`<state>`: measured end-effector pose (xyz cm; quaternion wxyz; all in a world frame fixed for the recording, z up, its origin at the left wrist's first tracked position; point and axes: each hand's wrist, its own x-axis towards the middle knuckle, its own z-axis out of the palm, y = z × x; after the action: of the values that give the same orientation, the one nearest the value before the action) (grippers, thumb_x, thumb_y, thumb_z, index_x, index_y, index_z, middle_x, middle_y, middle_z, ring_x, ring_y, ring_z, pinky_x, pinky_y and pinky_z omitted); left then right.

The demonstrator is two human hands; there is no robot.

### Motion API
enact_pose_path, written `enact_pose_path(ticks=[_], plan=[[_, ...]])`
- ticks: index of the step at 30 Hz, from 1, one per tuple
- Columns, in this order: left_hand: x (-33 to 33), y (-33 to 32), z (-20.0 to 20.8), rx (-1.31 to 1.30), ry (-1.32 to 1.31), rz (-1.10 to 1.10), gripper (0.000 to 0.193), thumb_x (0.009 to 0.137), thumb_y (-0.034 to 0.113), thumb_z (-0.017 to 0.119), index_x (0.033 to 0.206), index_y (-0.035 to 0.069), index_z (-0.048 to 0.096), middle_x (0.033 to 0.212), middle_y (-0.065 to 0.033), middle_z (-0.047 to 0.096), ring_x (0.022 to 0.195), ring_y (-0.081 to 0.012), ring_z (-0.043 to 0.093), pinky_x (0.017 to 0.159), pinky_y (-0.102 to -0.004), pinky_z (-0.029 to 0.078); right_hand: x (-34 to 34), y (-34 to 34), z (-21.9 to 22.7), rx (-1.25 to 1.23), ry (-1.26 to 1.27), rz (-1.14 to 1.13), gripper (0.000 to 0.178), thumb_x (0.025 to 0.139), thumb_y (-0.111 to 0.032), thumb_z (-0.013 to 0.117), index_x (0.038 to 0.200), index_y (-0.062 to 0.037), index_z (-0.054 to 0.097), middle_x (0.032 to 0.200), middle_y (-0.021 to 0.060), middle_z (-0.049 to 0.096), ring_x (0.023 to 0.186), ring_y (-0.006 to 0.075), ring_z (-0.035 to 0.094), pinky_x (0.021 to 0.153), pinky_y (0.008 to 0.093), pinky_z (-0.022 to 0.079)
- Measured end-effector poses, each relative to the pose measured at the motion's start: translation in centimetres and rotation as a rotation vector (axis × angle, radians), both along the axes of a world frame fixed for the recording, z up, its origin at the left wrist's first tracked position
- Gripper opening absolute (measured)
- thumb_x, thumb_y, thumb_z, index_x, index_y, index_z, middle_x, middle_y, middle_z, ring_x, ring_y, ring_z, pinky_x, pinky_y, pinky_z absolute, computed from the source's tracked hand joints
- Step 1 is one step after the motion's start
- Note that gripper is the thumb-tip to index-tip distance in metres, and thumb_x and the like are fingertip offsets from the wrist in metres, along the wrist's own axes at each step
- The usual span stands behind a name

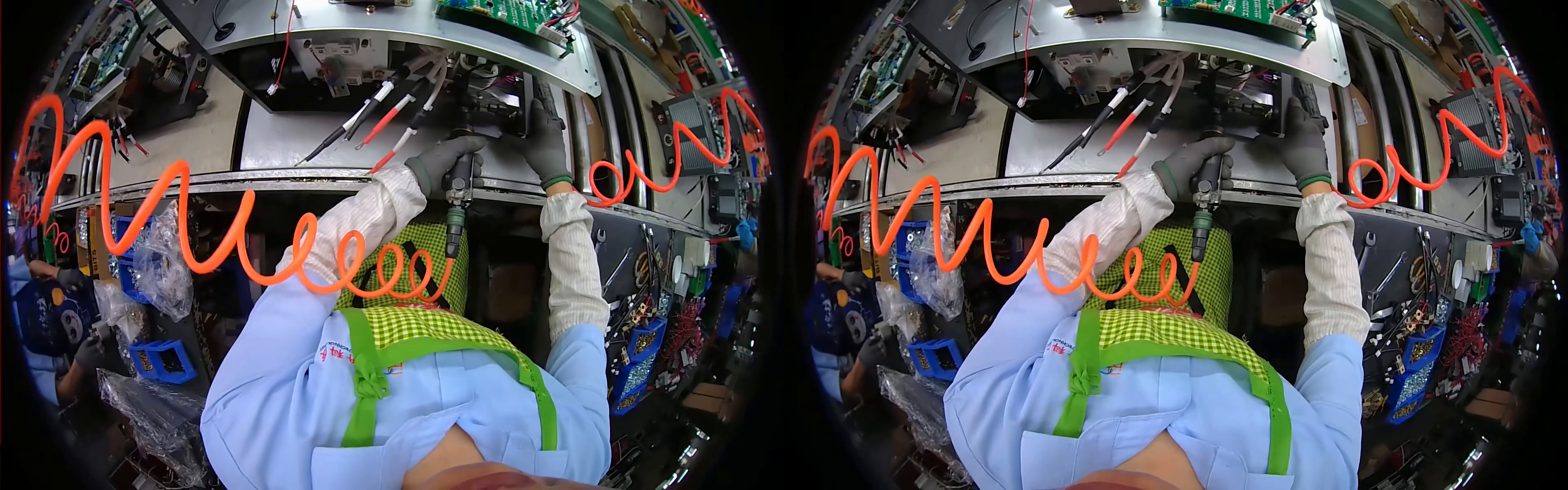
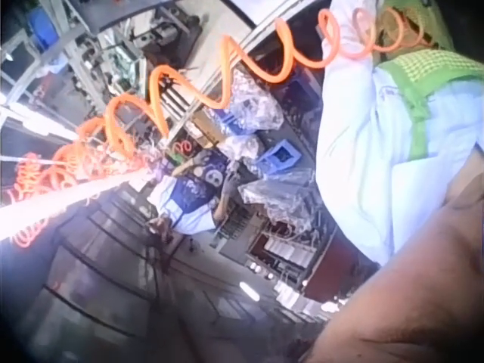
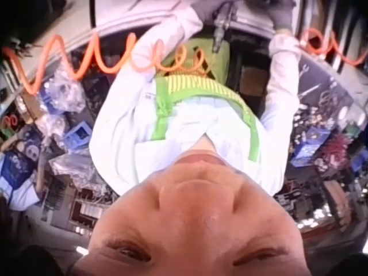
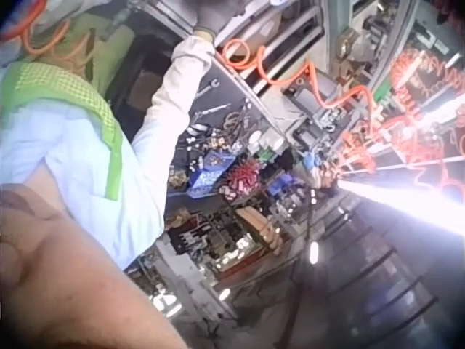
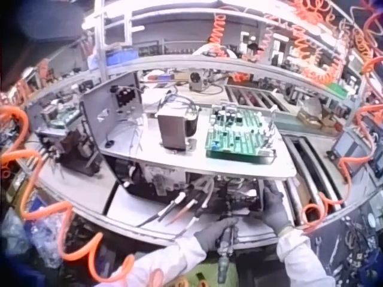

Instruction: Assembling a power inverter unit by installing a circuit board, connecting wires, and securing the metal casing.

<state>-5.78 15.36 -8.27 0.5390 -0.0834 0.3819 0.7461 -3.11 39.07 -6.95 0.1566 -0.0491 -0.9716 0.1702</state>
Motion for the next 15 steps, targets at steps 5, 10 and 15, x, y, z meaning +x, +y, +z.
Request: enact_pose_path(ticks=[5,10,15], plan=[[0.1,0.5,-0.4,-0.018,-0.021,0.031,0.029,0.087,0.036,0.066,0.094,0.008,0.059,0.076,-0.0063,0.065,0.064,-0.0212,0.066,0.059,-0.0350,0.058,0.1,0.1,-0.5,0.157,0.105,0.049,0.088,0.063,-0.037,0.084,0.130,0.0059,0.046,0.115,0.0256,0.061,0.104,0.0389,0.061,0.089,0.0413,0.049],[0.0,-0.9,0.3,0.030,-0.011,-0.003,0.038,0.088,0.039,0.065,0.105,0.006,0.058,0.083,-0.0094,0.066,0.075,-0.0261,0.069,0.065,-0.0383,0.059,2.2,-4.0,4.1,-0.050,-0.105,-0.029,0.075,0.069,-0.042,0.079,0.123,0.0014,0.050,0.109,0.0247,0.063,0.099,0.0377,0.062,0.083,0.0426,0.050],[0.6,-0.6,0.7,0.085,-0.090,0.087,0.038,0.087,0.038,0.068,0.106,0.008,0.056,0.084,-0.0081,0.064,0.070,-0.0203,0.066,0.060,-0.0347,0.057,10.0,-12.2,6.0,-0.621,-0.562,-0.137,0.049,0.087,-0.039,0.066,0.117,-0.0020,0.053,0.081,0.0092,0.062,0.072,0.0148,0.061,0.064,0.0290,0.049]])
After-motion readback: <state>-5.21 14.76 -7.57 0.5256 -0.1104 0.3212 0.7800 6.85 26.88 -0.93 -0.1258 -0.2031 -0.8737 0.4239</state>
